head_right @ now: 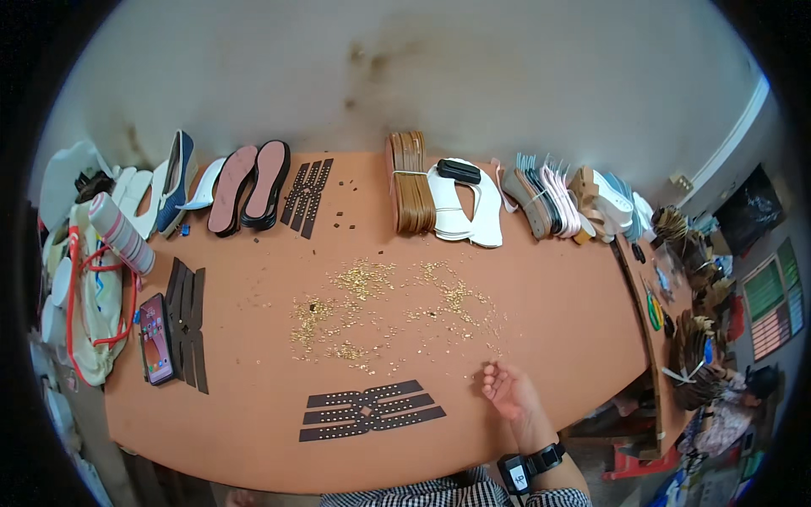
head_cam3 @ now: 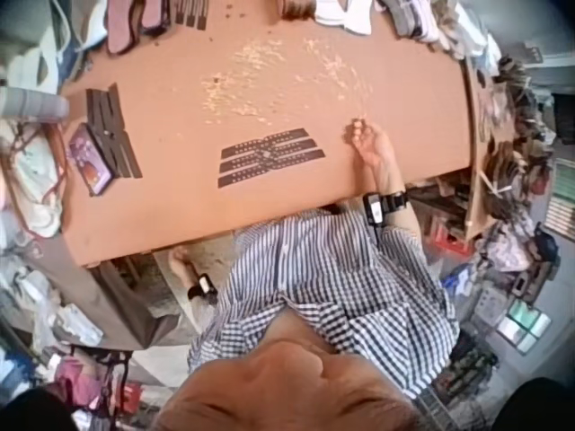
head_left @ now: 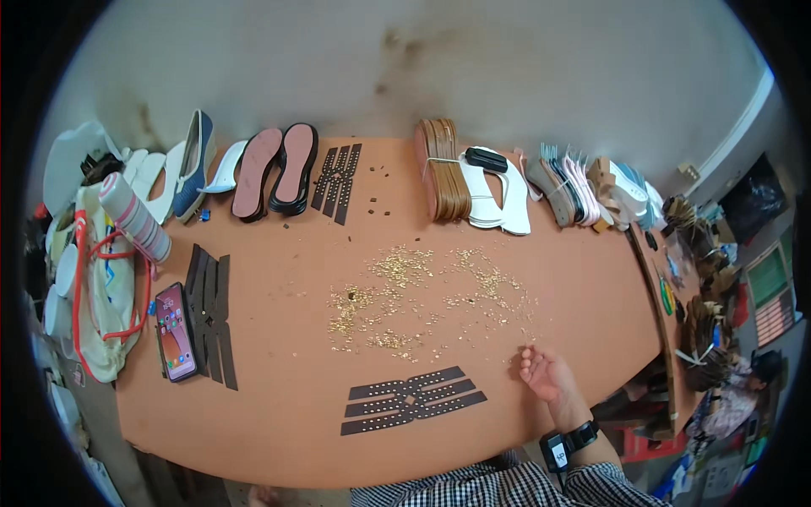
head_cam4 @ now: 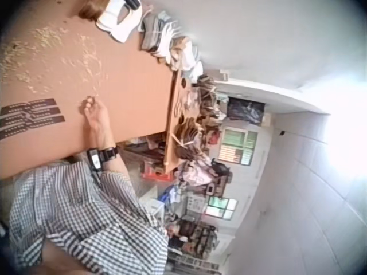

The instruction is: Applying small gold studs to brown shoe straps manually.

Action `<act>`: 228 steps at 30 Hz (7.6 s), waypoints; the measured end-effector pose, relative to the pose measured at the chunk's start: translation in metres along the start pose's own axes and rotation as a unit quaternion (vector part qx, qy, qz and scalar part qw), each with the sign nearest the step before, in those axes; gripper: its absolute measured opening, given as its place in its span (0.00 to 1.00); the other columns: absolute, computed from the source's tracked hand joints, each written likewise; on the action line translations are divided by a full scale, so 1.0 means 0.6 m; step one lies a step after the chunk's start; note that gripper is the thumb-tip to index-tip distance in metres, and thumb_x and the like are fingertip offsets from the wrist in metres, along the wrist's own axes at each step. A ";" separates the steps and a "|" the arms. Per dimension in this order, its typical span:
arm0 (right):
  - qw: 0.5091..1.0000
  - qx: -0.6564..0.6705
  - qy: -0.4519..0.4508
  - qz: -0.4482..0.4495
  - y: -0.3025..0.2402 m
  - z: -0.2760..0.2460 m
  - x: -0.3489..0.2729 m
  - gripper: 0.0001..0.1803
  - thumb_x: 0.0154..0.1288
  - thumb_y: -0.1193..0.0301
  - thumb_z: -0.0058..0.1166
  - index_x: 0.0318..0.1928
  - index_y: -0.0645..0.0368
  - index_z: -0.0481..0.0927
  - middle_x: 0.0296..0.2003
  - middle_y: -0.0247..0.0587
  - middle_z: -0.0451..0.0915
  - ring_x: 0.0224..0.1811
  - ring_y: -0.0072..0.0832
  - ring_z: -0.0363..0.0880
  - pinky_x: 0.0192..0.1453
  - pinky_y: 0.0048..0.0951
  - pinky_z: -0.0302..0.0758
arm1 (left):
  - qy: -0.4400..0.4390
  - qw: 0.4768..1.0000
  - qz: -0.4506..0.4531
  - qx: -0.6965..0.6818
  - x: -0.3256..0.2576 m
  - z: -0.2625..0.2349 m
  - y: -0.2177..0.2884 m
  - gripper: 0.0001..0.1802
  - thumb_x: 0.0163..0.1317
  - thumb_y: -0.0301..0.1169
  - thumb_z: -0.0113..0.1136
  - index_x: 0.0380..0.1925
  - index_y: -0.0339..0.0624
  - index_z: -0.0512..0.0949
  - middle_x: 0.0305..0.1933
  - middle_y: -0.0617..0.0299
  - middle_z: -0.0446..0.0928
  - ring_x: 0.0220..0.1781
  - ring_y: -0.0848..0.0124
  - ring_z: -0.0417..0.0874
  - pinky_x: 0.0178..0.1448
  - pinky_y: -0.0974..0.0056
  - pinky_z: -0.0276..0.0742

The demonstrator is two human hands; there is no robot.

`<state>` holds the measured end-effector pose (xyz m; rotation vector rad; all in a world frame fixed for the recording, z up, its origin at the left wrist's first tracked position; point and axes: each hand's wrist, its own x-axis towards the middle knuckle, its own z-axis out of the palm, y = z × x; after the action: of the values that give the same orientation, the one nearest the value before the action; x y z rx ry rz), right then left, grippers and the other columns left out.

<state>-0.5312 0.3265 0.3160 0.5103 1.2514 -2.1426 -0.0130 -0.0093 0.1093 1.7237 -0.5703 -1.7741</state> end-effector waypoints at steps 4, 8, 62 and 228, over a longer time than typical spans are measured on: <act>0.994 -0.031 -0.064 -0.085 -0.002 0.028 0.025 0.06 0.63 0.71 0.44 0.36 0.59 0.71 0.27 0.37 0.75 0.28 0.26 0.75 0.34 0.26 0.75 | 0.055 0.979 0.197 -0.005 -0.152 0.090 0.173 0.16 0.58 0.33 0.41 0.12 0.49 0.56 0.13 0.68 0.61 0.13 0.78 0.57 0.17 0.73 0.53; 0.990 0.012 -0.079 -0.119 0.011 0.015 0.020 0.06 0.62 0.74 0.44 0.38 0.62 0.69 0.30 0.41 0.74 0.31 0.30 0.76 0.38 0.30 0.77 | -0.011 0.930 0.357 -0.085 -0.198 0.161 0.244 0.07 0.58 0.33 0.48 0.32 0.45 0.62 0.25 0.67 0.65 0.23 0.77 0.63 0.26 0.73 0.58; 0.347 -0.856 -0.105 -0.369 0.054 0.199 0.063 0.05 0.54 0.78 0.42 0.32 0.67 0.66 0.29 0.54 0.71 0.30 0.45 0.76 0.31 0.38 0.75 | -0.487 0.866 0.111 0.030 -0.253 0.737 0.138 0.04 0.59 0.26 0.50 0.34 0.43 0.71 0.29 0.66 0.72 0.27 0.78 0.72 0.34 0.73 0.69; 0.651 -0.663 -0.131 -0.345 0.093 0.099 -0.078 0.05 0.55 0.78 0.48 0.33 0.62 0.67 0.28 0.49 0.71 0.29 0.44 0.73 0.30 0.37 0.70 | -0.472 0.413 0.504 0.594 -0.321 0.638 0.145 0.11 0.43 0.27 0.60 0.30 0.37 0.75 0.29 0.53 0.75 0.33 0.57 0.76 0.38 0.60 0.73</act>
<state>-0.4608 0.2676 0.3362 -1.0061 2.5605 -1.0067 -0.3863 0.0190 0.3354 0.0690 -3.0444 -0.9732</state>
